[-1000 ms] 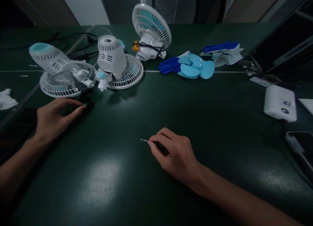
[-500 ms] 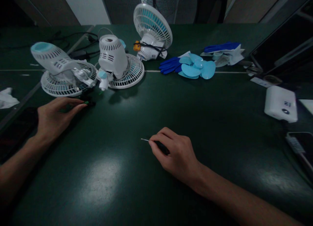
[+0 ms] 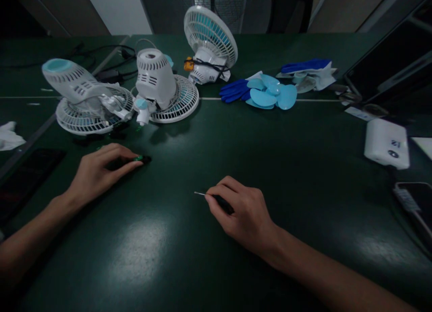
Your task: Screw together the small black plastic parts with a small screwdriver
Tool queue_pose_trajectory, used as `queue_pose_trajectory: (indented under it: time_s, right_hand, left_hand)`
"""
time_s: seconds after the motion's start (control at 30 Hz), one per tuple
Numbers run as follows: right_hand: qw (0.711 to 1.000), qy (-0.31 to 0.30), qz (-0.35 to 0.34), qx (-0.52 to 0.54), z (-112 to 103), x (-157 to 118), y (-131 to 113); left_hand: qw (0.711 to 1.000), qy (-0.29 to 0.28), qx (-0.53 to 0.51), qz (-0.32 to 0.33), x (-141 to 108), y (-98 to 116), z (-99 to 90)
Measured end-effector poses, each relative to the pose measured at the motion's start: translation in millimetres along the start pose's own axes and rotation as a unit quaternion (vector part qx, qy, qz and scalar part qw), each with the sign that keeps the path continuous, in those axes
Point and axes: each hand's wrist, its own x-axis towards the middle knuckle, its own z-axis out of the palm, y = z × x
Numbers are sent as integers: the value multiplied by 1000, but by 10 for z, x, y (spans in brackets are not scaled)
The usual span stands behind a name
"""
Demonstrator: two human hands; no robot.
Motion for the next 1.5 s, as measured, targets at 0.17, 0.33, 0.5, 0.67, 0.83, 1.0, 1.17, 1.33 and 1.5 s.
queue_pose_trajectory:
  time_s: [0.17,0.33,0.5,0.67,0.83,1.0,1.17,1.33,1.5]
  right_hand:
    - [1000,-12,-17,-3,0,-7,-7]
    - [996,-38,-62,-41,16,-18,-12]
    - [989,-58,-114,-76,41,-33,-25]
    - [984,-47,-141,-95,69,-27,-46]
    - [982,-35,-157,-99,89,-20,-48]
    - [974,-30,-186,-124,100,-26,-61]
    - [970,-25,-204,-130,96,-44,-57]
    - [964,-42,-237,-108,78,-55,-51]
    - [961,-33,-257,-92,46,-52,-84]
  left_hand:
    - [985,-97,-132,46,-67,665,268]
    - [975,-133,-159,82,-175,941,378]
    - [969,-161,-160,96,-211,998,380]
    - [966,-167,-164,114,-217,1074,393]
    - [963,-172,-173,113,-225,1111,418]
    - [961,-186,-159,128,-214,1132,436]
    - [962,-182,-152,133,-196,1137,450]
    - [963,-181,-130,149,-216,1119,460]
    - [965,-169,-123,156,-217,1128,468]
